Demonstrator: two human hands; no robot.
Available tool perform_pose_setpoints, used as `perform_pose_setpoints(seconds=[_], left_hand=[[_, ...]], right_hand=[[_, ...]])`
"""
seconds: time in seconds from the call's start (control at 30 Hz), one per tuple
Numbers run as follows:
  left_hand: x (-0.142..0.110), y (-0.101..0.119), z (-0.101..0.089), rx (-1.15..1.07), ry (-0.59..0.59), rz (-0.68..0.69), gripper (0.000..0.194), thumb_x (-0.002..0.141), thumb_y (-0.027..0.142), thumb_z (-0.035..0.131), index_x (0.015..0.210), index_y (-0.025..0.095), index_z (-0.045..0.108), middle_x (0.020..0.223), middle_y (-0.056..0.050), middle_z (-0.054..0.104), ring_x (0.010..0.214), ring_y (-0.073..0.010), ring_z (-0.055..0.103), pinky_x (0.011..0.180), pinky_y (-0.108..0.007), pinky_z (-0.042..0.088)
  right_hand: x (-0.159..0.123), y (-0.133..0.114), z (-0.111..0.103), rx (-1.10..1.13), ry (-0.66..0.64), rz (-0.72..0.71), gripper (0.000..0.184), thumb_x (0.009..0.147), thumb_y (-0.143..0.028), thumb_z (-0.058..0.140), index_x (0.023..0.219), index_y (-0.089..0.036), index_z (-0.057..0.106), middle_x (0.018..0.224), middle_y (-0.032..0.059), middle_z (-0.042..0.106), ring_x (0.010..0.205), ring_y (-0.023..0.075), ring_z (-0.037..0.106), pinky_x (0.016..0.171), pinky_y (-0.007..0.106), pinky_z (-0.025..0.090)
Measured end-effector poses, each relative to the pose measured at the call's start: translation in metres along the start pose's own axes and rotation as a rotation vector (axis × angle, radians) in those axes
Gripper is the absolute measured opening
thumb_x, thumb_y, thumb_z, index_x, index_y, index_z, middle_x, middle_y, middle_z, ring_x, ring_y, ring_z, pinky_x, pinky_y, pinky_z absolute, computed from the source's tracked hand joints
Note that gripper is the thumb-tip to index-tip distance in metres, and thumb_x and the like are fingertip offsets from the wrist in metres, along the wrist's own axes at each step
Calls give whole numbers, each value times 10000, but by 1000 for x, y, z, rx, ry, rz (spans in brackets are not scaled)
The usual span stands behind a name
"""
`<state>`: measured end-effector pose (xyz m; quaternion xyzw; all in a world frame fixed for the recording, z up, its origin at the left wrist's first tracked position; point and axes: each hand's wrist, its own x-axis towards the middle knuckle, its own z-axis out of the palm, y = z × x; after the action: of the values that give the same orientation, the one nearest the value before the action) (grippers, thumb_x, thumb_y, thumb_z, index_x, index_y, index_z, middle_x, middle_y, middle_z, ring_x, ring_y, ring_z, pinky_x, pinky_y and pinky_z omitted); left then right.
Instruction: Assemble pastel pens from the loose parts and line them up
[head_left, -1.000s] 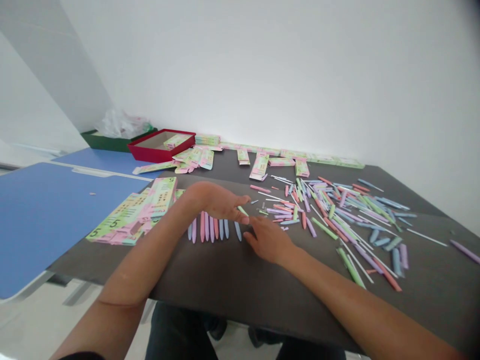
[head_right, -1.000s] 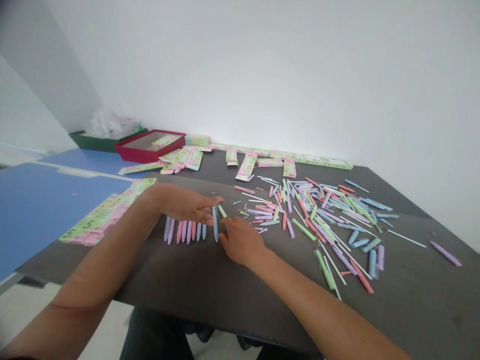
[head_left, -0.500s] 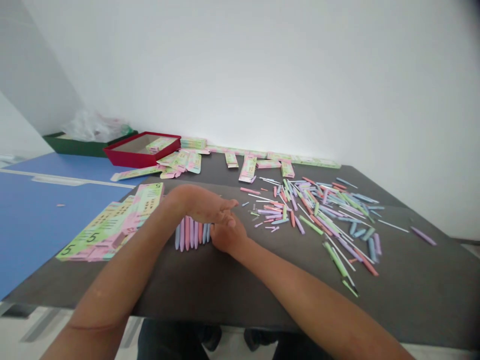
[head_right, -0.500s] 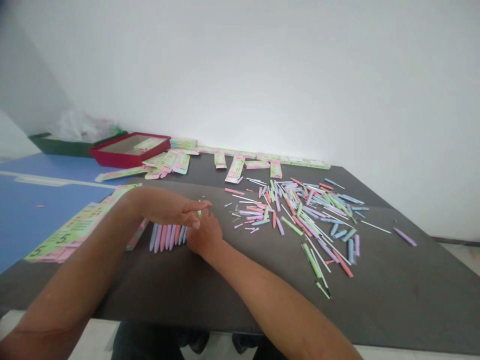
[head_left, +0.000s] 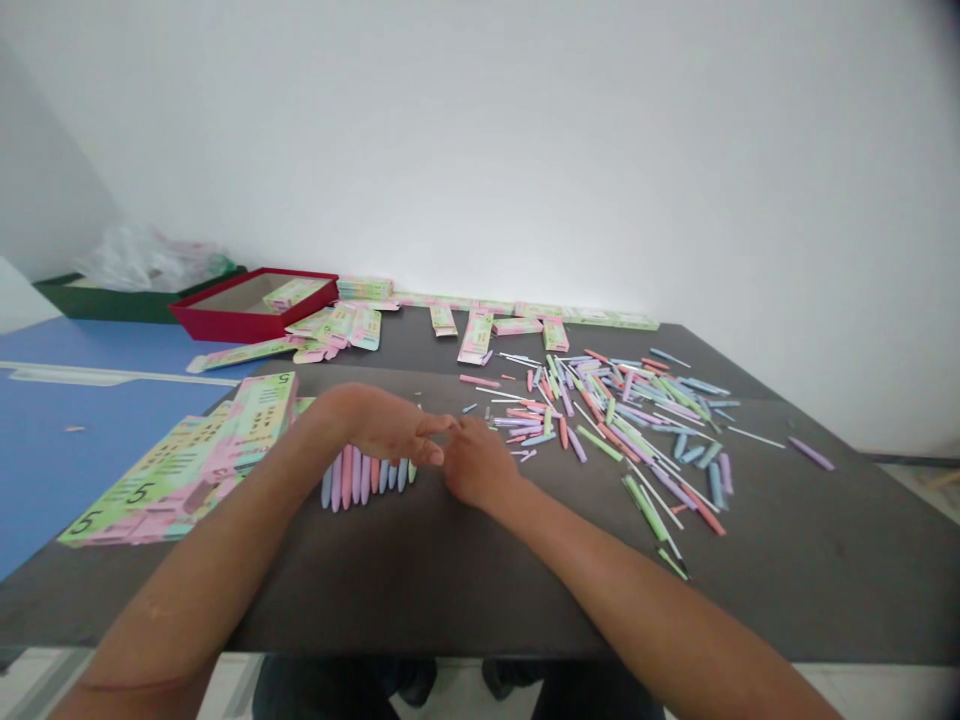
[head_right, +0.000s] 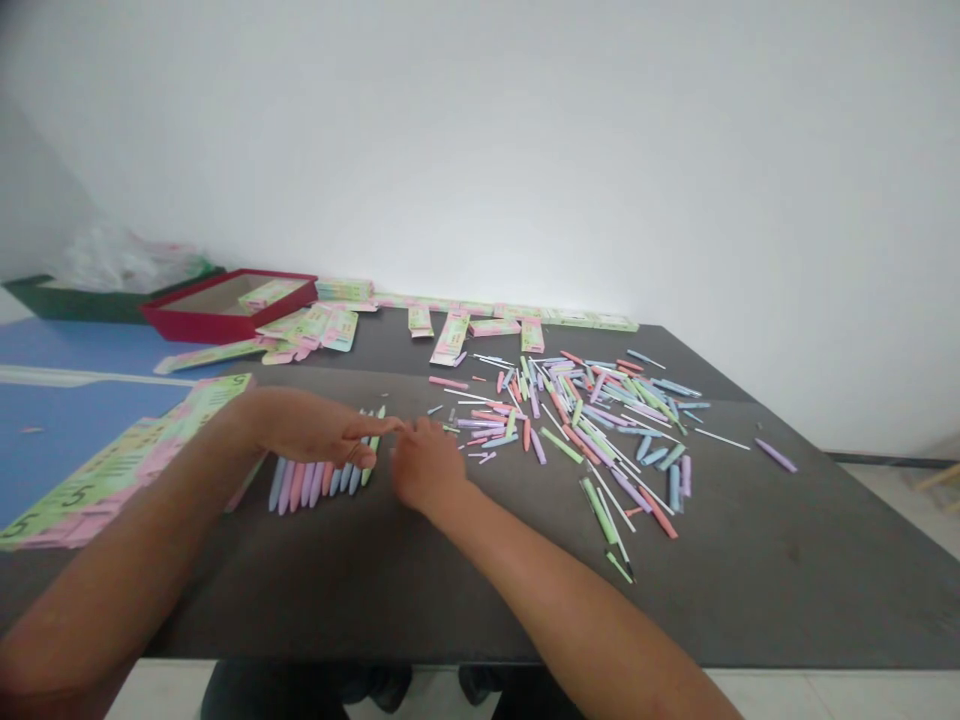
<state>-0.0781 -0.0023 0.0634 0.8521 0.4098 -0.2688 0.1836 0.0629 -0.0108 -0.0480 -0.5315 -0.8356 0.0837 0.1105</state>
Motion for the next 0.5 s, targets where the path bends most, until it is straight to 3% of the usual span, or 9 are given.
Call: perform_pose_setpoints(seconds=[0.17,0.27,0.37,0.5], left_hand=[[4,6,-2,-5,-61,-30,655,918,425,361,1471,141,156,1323,-182,510,1098,-260,556,831,-285,409],[10,11,-1,-42,-100,-27,646,905,382,388,1471,158,169,1248,-150,587,1063,-249,581,799,-268,420],[14,16,-1,-40,-121,-59,655,884,326,418,1469,158,176,1256,-153,579,1054,-249,587,776,-261,432],[14,21,-1,-57,-127,-64,620,901,301,385,1468,158,178,1282,-147,560,1061,-235,585,768,-250,438]], right_hand=[[-25,108,-59,-230,-54,296,252,888,-281,395,960,-165,608,922,156,648,851,263,608,697,363,422],[-43,163,-69,-330,-120,415,225,848,-286,463,904,-136,620,938,170,647,877,274,608,698,347,418],[-56,188,-57,-372,-169,336,234,838,-291,480,964,-135,599,1032,165,630,957,266,588,754,334,411],[-56,193,-43,-363,-124,337,215,835,-253,456,941,-127,594,1006,171,638,957,269,585,755,328,399]])
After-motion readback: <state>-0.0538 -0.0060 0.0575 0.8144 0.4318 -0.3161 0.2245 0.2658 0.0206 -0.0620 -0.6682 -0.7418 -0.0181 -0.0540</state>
